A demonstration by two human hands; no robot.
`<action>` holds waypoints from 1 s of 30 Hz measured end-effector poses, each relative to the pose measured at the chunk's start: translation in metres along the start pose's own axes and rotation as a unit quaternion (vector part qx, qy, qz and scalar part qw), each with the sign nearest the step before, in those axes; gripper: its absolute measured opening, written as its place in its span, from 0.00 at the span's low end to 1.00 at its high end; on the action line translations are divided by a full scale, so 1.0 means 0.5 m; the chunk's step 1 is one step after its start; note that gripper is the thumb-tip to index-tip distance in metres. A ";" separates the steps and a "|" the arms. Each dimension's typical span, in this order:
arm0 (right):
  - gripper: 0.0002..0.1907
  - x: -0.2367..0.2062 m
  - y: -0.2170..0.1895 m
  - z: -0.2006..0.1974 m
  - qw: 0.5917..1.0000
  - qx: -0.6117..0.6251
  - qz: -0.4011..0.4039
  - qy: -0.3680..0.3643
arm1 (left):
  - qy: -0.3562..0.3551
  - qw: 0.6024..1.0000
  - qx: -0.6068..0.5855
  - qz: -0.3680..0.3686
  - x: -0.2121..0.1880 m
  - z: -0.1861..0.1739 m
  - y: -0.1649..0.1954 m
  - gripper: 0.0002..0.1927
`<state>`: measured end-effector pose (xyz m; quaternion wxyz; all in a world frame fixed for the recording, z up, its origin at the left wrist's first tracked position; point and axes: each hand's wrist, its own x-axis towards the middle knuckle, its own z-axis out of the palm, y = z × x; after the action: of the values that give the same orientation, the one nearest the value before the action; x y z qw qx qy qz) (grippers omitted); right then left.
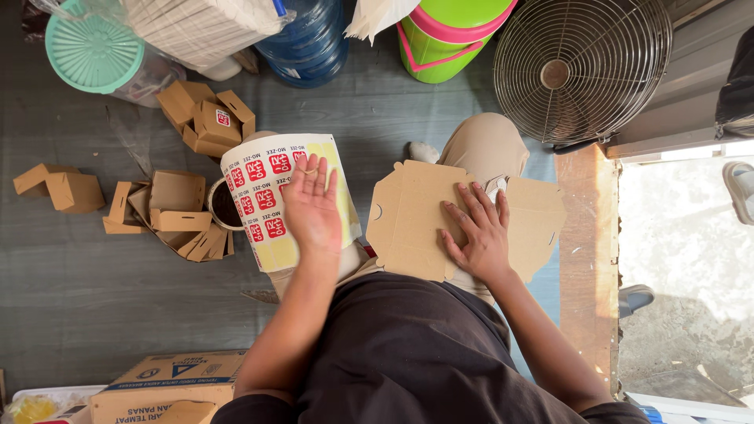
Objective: The person sits on the floor folding flat kraft cardboard blanks into takeout boxes, pressing the flaps and tabs to shape each box, and applying a red logo sticker from a sticker roll onto the finished box. Folded boxes accumulate on the floor beside them as they work through the stack one at a time.
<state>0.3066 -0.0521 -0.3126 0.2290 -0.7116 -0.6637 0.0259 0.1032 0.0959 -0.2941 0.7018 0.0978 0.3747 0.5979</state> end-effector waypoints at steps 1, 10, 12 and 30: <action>0.25 0.002 -0.001 -0.001 1.000 -0.001 0.000 0.001 | -0.002 1.000 0.000 0.024 -0.013 0.016 -0.022 0.22; 0.26 -0.016 0.015 0.009 0.998 0.064 0.009 0.000 | -0.533 0.711 0.458 0.001 -0.129 -0.005 -0.053 0.29; 0.27 -0.032 0.032 0.006 0.985 0.163 0.044 0.015 | -0.373 0.694 0.591 0.175 -0.096 -0.032 -0.053 0.28; 0.27 -0.049 0.204 -0.077 0.961 0.085 0.234 -0.122 | -0.218 0.837 0.500 -0.043 -0.038 -0.065 -0.066 0.14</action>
<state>0.4119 -0.0883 -0.3212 0.1937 -0.8163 -0.4969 0.2219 0.1074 0.0597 -0.3286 0.6456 0.5473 0.4639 0.2617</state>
